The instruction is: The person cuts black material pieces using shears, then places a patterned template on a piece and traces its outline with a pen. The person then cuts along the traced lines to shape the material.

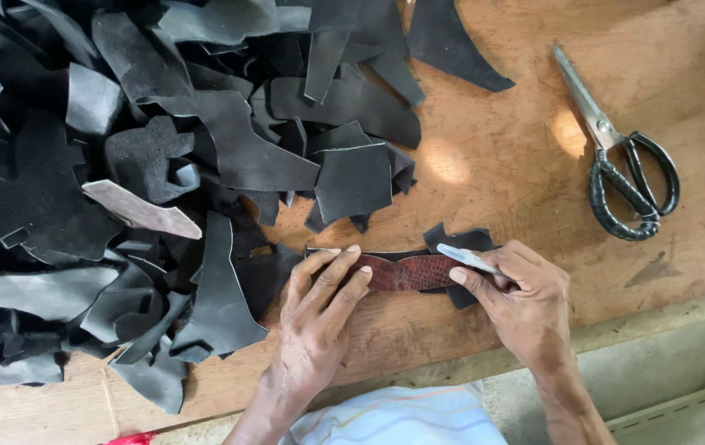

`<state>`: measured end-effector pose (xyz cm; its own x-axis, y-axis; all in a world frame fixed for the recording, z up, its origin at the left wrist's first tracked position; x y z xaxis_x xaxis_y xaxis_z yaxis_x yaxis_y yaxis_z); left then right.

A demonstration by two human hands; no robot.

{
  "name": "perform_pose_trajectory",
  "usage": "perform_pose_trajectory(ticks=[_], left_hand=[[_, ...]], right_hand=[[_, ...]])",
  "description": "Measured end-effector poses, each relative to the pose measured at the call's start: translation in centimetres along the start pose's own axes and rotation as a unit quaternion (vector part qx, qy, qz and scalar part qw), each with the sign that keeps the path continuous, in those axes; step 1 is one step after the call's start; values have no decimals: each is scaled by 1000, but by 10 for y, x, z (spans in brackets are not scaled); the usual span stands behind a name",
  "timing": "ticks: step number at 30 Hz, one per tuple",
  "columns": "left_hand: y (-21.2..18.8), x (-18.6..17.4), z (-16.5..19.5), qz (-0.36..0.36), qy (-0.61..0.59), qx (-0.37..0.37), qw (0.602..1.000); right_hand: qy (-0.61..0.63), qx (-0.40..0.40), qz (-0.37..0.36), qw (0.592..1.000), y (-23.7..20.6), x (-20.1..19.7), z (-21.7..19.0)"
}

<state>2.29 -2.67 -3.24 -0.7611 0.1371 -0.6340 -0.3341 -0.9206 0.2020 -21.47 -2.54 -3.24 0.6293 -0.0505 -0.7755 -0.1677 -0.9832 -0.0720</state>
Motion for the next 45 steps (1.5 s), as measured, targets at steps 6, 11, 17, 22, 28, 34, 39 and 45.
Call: perform_pose_trajectory(ticks=[6,11,17,22,28,34,39,45], left_hand=[[-2,3,-3,-16,9,-4,1000],[-2,3,-2,-11,10,-1,1000],[-3,4,-2,-10,12,-2,1000],[-3,3,-2,-12,9,-5,1000],[-4,3,-3,-13,8,-7,1000],[-4,3,-3,-8,9,-3,1000],[-4,3,-2,-6,5,-3,1000],[-4,3,-2,-6,3,-2,1000]], right_hand=[[3,15,-10,1000,0,3,5],[-7,23,-15,1000,-1,3,7],[6,30,-21,999,0,3,6],[20,50,-25,998,1,4,7],[26,53,-21,998,1,3,6],[33,71,-23,997,1,4,7],[31,70,-20,997,2,4,7],[39,77,-23,996,1,4,8]])
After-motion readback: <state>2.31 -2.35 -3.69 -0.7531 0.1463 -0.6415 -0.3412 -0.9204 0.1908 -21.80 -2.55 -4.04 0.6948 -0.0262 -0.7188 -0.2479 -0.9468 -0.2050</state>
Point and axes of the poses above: each hand's wrist, its own y-axis towards the middle knuckle, its own x-axis out of the palm, z = x × y, the point moved 7 cm from there along y, towards the middle knuckle, and after that the axes turned 5 degrees about -y, right-handed, at the moved point
